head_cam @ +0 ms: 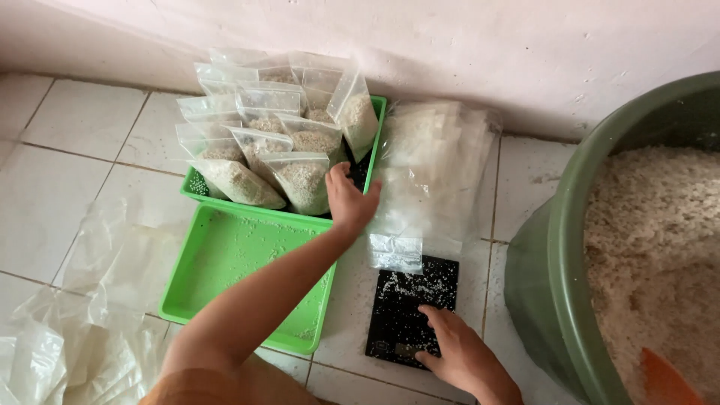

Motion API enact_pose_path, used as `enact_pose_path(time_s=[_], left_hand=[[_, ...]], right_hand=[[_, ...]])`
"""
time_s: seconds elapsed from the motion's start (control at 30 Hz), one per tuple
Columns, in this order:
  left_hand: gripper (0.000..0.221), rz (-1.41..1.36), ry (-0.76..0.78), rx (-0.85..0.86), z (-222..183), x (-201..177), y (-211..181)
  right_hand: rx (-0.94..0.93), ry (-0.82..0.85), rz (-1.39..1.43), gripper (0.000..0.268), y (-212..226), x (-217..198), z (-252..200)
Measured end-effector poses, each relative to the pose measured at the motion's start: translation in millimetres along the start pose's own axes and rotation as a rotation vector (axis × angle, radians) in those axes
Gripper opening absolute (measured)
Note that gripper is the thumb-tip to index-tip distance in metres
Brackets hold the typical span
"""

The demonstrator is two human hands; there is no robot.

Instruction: Manually packaging grains into small plastic bags using a scoop and a digital scale

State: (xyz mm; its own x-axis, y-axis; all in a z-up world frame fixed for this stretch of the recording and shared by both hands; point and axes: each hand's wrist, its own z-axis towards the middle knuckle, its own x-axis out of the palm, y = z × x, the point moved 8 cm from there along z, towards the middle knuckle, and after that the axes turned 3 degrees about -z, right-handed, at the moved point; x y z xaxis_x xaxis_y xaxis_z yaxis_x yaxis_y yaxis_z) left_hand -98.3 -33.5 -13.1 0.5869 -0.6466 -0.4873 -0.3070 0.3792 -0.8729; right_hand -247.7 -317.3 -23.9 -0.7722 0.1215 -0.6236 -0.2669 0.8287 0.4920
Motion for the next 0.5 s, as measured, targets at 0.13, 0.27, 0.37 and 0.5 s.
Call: enact_pose_path(time_s=[0.13, 0.27, 0.37, 0.5], left_hand=[[0.085, 0.098, 0.196, -0.422, 48.9, 24.2, 12.5], [0.069, 0.034, -0.025, -0.409, 90.7, 50.3, 20.2], [0.067, 0.03, -0.174, -0.426, 97.2, 63.5, 39.4], [0.032, 0.026, -0.087, -0.494, 83.7, 42.8, 4.6]], right_hand=[[0.068, 0.088, 0.026, 0.075, 6.8, -0.5, -6.6], [0.052, 0.099, -0.022, 0.077, -4.9, 9.0, 8.1], [0.069, 0.152, -0.021, 0.078, 1.7, 12.3, 3.1], [0.072, 0.17, -0.019, 0.077, 4.2, 12.8, 1.8]])
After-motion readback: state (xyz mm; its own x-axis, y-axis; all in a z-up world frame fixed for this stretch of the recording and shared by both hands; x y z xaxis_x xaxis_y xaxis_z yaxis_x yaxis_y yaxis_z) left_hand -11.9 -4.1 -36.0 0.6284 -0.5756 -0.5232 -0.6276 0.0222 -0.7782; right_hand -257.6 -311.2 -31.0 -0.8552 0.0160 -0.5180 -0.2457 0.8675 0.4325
